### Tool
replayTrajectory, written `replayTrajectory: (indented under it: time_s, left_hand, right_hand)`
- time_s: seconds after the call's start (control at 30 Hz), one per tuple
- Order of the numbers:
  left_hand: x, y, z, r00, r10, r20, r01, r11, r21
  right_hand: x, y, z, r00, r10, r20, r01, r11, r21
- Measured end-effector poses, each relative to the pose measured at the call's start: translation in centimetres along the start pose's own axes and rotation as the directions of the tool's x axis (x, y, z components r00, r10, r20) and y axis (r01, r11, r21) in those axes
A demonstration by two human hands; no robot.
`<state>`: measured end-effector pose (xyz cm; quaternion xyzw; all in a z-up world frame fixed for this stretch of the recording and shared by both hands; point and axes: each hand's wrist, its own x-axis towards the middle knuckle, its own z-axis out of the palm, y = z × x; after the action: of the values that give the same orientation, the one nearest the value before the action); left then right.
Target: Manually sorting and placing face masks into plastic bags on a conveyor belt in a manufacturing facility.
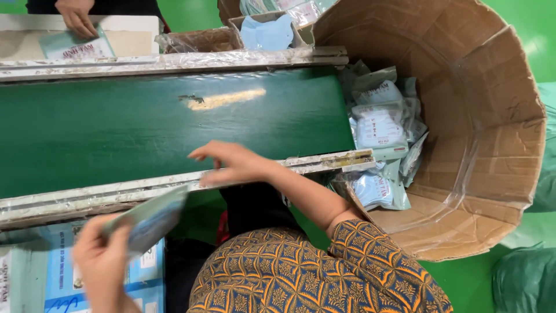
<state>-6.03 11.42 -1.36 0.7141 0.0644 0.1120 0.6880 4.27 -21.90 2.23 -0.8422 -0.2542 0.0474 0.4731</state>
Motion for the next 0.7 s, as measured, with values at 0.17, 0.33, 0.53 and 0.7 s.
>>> replayTrajectory:
  time_s: [0.17,0.33,0.53,0.7]
  left_hand:
    - [1.6,3.6,4.8,0.984,-0.056,0.166,0.048,0.998,0.049]
    - [2.7,8.4,4.9,0.986,0.119,-0.116,-0.116,0.993,0.027]
    - [4.7,2.0,0.9,0.986,0.065,-0.157,-0.045,0.991,0.129]
    - [9.2,-5.0,-1.5,0.960,0.275,-0.060,-0.228,0.884,0.408]
  right_hand:
    - [-0.4,3.2,1.6,0.940,-0.125,0.317,0.090,0.988,0.123]
    - [-2.1,8.5,-4.4,0.787,0.270,-0.554,0.161,0.777,0.609]
    - [-2.9,9.2,-5.9,0.395,0.511,-0.763,0.362,0.677,0.641]
    - [2.5,6.2,-1.3,0.732,0.376,-0.568,0.089,0.774,0.627]
